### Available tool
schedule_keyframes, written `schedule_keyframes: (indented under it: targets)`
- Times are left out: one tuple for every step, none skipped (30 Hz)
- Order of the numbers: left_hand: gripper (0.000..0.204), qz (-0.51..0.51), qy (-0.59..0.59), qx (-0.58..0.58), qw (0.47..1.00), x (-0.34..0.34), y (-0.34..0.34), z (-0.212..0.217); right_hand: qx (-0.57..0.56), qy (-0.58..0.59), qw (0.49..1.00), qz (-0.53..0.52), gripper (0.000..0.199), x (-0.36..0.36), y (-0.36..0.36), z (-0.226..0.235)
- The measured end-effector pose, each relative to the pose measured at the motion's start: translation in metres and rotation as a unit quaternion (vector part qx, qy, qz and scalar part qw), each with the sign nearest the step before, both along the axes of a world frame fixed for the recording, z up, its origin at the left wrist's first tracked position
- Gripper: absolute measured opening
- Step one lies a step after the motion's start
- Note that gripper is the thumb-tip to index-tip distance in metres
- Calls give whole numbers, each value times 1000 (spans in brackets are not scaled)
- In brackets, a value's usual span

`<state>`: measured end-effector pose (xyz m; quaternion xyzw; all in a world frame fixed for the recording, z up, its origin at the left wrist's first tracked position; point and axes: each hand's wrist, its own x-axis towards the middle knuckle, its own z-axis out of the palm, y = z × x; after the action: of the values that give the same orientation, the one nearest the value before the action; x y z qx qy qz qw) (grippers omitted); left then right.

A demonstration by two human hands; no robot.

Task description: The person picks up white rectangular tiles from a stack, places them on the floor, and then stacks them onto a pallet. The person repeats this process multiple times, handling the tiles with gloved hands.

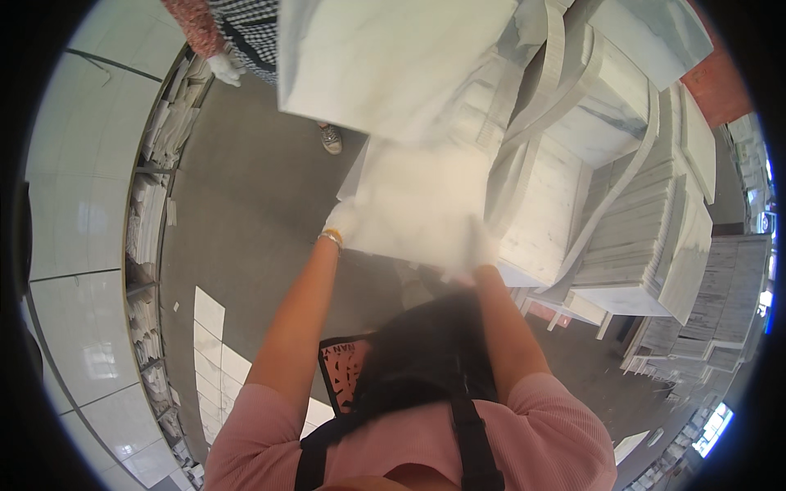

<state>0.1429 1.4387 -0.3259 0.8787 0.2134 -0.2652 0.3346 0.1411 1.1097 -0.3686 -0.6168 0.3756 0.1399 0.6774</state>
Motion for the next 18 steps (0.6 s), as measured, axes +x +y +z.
schedule_keyframes:
  targets:
    - [59,-11,-4,10,1000,13,-1,-8,2,-4,1000,2,44,10,0,-8]
    - [57,-18,-12,19,1000,23,-2,-17,1,-25,1000,10,44,17,-1,-16]
    - [55,-5,-18,4,1000,28,-1,-25,-23,-22,999,12,45,22,0,-26]
    - [52,15,-27,-12,999,32,2,-34,-48,-37,998,21,46,26,3,-37]
    - [50,48,-29,-28,998,35,5,-44,-86,-41,995,27,49,29,5,-48]
    - [49,29,-39,-3,999,39,7,-53,-100,-54,992,53,51,32,6,-59]
    - [48,24,-40,22,999,41,8,-62,-126,-55,988,74,52,31,7,-68]
    - [47,25,-35,44,998,39,10,-69,-168,-40,980,96,54,30,6,-76]
    - [46,27,-29,66,997,36,13,-75,-144,-26,983,107,55,31,4,-83]
    - [46,34,-16,85,996,31,16,-79,-137,4,983,118,57,31,2,-90]
    - [47,74,-15,60,995,21,17,-80,-132,34,982,130,58,31,-2,-96]
    - [48,172,-52,-19,984,12,18,-79,-155,37,975,155,55,31,-6,-102]
    - [48,250,-80,-76,962,2,20,-75,-177,39,967,180,51,35,-8,-108]
    - [48,330,-108,-135,928,-6,20,-70,-216,45,953,209,48,38,-10,-114]
    - [48,401,-135,-191,885,-13,20,-65,-236,70,940,238,55,41,-13,-119]
    - [48,460,-161,-240,839,-17,19,-59,-235,68,929,276,55,44,-17,-120]
    - [48,506,-186,-282,794,-17,19,-54,-251,81,915,305,56,49,-19,-118]
    - [48,538,-207,-318,753,-16,19,-51,-278,107,897,326,57,57,-19,-113]
